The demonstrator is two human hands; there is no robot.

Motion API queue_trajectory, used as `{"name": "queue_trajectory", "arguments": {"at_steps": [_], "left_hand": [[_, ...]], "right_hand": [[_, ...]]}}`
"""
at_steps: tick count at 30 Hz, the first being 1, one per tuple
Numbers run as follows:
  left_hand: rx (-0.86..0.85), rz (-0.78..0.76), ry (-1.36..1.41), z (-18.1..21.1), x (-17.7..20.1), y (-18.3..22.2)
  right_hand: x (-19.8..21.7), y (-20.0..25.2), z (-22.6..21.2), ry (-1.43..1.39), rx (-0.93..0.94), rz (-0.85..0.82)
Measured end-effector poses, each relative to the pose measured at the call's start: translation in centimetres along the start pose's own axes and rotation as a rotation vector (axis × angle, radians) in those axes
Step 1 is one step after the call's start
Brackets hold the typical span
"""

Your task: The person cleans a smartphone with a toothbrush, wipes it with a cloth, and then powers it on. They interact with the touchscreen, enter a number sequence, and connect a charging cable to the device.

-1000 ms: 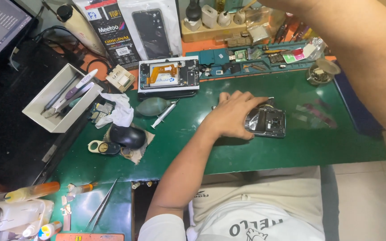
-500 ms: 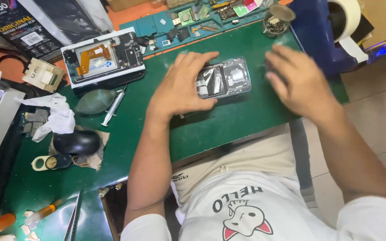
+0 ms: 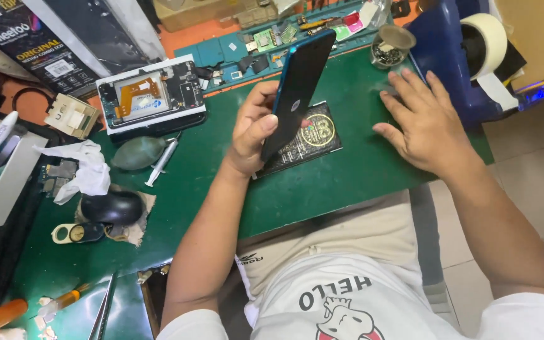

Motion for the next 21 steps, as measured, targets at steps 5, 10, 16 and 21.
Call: {"name": "queue_trajectory", "arguments": {"at_steps": [5,10,16,21], "left_hand": [[0.059,0.039,0.439,0.1,-1.0,-0.2],[0.082,0.305,0.546,0.1,-1.0,-0.7],[-0.148,0.520,-0.115,1.7,3.7,0.1],[-0.179,0.323,-0.613,3.1,2.5,-0.6]], "right_hand": [[5.3,-4.0,-2.0,-0.164,0.098,0.364],[5.5,-8.7,-3.0,-0.710,0.125,0.416],[-1.5,-9.9,-3.3,-1.510,0.018,0.296],[-2.6,-8.4,-2.3,-1.599,-0.085,0.290]]}}
Point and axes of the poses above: each hand's wrist, its own y-axis away from the middle knuckle, its own x-axis out of the back of the hand, z = x × y, the point moved 8 cm from there along -y, towards the middle knuckle, and after that the axes turned 2 degrees about -z, right-handed, at the moved point
